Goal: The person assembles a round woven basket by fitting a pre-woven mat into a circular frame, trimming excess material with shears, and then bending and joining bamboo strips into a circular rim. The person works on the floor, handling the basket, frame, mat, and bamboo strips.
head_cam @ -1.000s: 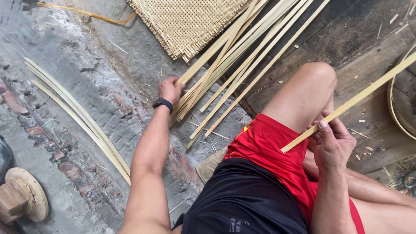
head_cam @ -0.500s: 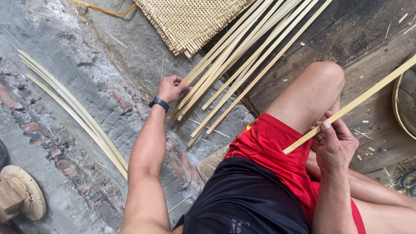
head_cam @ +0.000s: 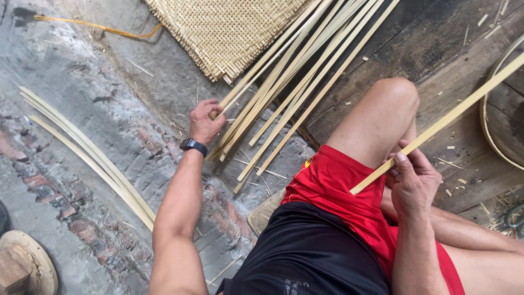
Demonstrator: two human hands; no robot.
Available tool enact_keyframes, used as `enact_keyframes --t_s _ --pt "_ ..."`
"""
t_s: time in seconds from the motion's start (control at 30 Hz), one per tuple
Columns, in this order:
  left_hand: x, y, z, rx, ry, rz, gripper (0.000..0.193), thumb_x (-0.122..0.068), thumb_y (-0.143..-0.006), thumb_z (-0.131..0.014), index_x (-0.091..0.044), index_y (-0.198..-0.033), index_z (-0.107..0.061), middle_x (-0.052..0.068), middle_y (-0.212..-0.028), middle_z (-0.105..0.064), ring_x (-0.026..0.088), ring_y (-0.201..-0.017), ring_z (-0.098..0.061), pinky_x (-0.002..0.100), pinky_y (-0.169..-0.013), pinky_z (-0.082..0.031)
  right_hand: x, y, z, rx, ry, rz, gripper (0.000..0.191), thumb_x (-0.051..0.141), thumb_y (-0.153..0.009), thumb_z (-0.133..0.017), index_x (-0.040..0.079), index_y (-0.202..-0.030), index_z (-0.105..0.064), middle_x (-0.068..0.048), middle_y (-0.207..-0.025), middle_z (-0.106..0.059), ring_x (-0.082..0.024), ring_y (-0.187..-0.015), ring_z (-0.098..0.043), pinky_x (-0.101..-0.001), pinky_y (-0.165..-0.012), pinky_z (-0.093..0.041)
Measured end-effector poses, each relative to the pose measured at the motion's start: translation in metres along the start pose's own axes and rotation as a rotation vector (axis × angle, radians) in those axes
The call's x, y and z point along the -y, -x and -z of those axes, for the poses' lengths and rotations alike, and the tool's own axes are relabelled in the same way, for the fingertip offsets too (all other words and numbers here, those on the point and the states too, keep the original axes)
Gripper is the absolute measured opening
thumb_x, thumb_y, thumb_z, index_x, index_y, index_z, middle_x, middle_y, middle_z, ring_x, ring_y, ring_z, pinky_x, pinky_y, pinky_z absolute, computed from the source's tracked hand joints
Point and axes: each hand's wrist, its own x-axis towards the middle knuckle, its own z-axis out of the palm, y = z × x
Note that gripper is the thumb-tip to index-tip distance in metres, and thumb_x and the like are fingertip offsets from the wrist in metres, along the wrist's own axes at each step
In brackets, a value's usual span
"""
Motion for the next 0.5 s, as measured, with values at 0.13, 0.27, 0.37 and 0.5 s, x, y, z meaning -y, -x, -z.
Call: enact_keyframes --t_s 0.13,0.27,0.37,0.5 --pt "-0.038 0.004 0.029 -0.085 -0.066 -0.072 0.016 -0.009 -0.084 -0.084 -0.009 -0.098 -0.075 0.010 -0.109 -0.075 0.020 -0.094 -0.071 0.036 -0.081 -0.058 0.006 0.009 -0.009 -0.035 0.060 0.077 0.027 0.007 -0.109 -0.060 0.001 -0.135 -0.063 -0.007 -0.096 -0.069 -0.013 -0.081 -0.068 -0.0253 -0.071 -0.058" --pt "-0.110 0.013 0.032 -0.168 0.297 -0.063 0.022 -0.015 -0.094 -0.082 -0.001 -0.109 -0.075 0.008 -0.092 -0.072 0.014 -0.078 -0.065 0.028 -0.069 -0.052 0.011 0.015 -0.020 -0.056 -0.019 0.364 0.021 0.020 -0.116 -0.049 0.007 -0.131 -0.054 -0.004 -0.079 -0.061 -0.011 -0.062 -0.058 -0.0262 -0.058 -0.052" --pt "-0.176 0.011 -0.011 -0.104 0.482 0.062 0.018 -0.018 -0.100 -0.075 -0.001 -0.105 -0.078 0.005 -0.089 -0.069 0.012 -0.078 -0.060 0.026 -0.068 -0.048 0.014 0.016 -0.027 -0.148 0.085 0.354 0.021 0.022 -0.119 -0.045 0.004 -0.127 -0.052 -0.002 -0.077 -0.051 -0.010 -0.056 -0.044 -0.0254 -0.050 -0.039" --pt "-0.244 0.029 -0.058 0.048 0.758 0.089 0.013 -0.015 -0.095 -0.078 -0.004 -0.099 -0.080 0.001 -0.082 -0.068 0.009 -0.071 -0.059 0.023 -0.062 -0.044 0.024 0.014 -0.030 -0.157 -0.137 0.396 0.019 0.023 -0.117 -0.044 0.007 -0.123 -0.051 -0.001 -0.074 -0.049 -0.009 -0.052 -0.040 -0.0254 -0.046 -0.038"
